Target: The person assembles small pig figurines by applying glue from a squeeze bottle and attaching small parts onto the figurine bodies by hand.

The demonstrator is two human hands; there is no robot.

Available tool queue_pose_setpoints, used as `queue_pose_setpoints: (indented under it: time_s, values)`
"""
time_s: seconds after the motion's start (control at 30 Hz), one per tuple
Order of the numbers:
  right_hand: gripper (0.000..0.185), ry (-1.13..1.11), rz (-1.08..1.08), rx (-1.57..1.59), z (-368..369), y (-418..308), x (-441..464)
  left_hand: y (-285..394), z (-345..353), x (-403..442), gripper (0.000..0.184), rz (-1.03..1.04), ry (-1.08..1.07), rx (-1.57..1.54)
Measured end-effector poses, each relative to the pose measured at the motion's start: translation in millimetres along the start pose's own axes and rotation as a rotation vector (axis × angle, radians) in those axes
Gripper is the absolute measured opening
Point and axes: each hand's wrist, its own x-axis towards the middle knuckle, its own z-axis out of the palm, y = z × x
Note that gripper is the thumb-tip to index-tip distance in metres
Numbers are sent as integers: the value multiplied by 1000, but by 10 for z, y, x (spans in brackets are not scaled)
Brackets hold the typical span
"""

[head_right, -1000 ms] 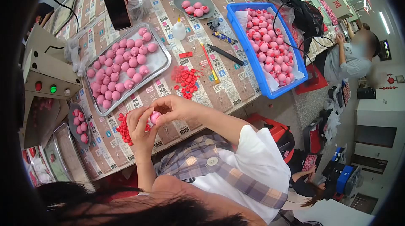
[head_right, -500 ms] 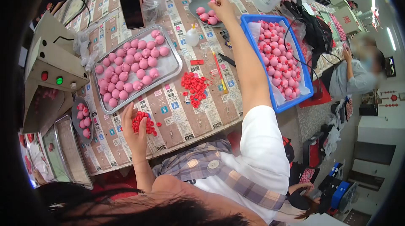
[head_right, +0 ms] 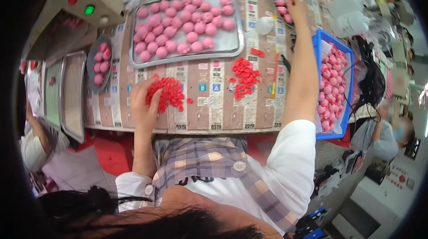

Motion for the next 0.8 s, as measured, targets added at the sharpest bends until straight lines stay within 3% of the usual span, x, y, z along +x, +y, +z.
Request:
queue_pose_setpoints:
  time_s: [0.07, 0.17, 0.27, 0.4, 0.47, 0.57, 0.67, 0.77, 0.8]
  values:
    - [35, 3, 141, 176, -163, -297, -146, 46, -5, -41, 18, 56, -44, 36]
    - [31, 304, 56, 238, -266, -327, -265, 77, 117, -150, 13, 180, -89, 50]
    - [25, 417, 0, 487, -497, -635, -695, 113, 222, -183, 17, 250, -142, 157]
    - [18, 361, 87, 665, -594, -868, -1332, 91, 316, -162, 18, 354, -267, 217]
    - [17, 293, 236, 719, -604, -1117, -1589, 93, 332, -141, 17, 376, -274, 192]
    - [26, 252, 132, 693, -393, -1252, -1684, 147, 302, -96, 16, 382, -270, 146]
    - [34, 192, 84, 588, -232, -1370, -1594, 204, 272, -54, 9, 311, -179, -59]
    - [40, 33, 130, 496, -88, -1254, -1426, 224, 269, -154, 10, -304, -261, -744]
    - [42, -38, 164, 457, -115, -1294, -1399, 218, 262, -170, 11, -366, -264, -860]
